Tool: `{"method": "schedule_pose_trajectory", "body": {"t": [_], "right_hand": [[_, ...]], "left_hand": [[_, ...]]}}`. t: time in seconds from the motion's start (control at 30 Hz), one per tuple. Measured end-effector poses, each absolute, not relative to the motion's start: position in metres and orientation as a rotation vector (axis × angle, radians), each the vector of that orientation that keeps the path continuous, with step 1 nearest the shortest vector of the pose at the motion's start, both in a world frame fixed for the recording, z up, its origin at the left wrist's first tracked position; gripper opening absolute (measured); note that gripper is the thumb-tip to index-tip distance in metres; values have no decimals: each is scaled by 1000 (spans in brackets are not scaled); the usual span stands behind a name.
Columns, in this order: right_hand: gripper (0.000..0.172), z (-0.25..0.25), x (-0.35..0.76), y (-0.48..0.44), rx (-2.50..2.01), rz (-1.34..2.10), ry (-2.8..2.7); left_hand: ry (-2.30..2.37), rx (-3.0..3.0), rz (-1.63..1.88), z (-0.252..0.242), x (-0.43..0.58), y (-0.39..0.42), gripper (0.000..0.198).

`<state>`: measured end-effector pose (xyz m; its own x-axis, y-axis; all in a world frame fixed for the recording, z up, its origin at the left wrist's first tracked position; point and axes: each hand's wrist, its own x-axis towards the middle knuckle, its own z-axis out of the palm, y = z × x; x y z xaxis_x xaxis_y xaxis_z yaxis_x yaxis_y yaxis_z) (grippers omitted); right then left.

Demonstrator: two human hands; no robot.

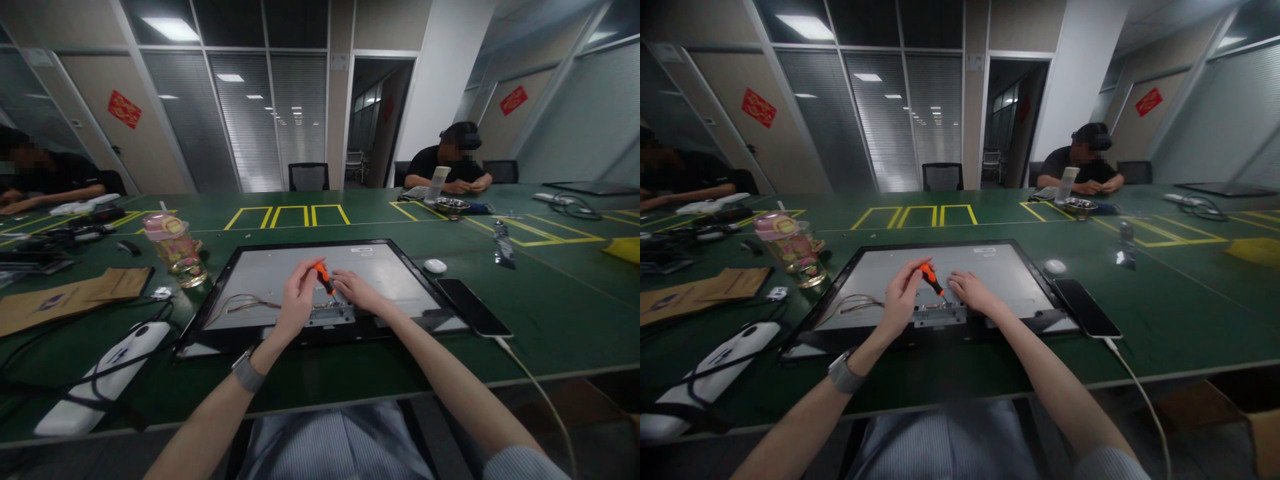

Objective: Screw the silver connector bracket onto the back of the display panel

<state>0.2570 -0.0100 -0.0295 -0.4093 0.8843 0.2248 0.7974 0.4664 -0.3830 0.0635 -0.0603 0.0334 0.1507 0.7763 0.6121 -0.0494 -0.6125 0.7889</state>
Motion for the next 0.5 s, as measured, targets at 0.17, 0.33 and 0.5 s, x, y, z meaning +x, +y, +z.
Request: {"method": "schedule_pose_trajectory", "body": {"t": [0.17,0.33,0.5], "right_hand": [[42,-32,257,-9,-1415,302,-2301],[42,-34,258,-8,-1409,292,-2288],[43,-33,258,-8,-1397,304,-2295]], "left_hand": [[676,1729,1556,33,65,-60,24],[728,1763,1588,35,64,-61,22],[685,1729,1511,34,63,-61,29]]}}
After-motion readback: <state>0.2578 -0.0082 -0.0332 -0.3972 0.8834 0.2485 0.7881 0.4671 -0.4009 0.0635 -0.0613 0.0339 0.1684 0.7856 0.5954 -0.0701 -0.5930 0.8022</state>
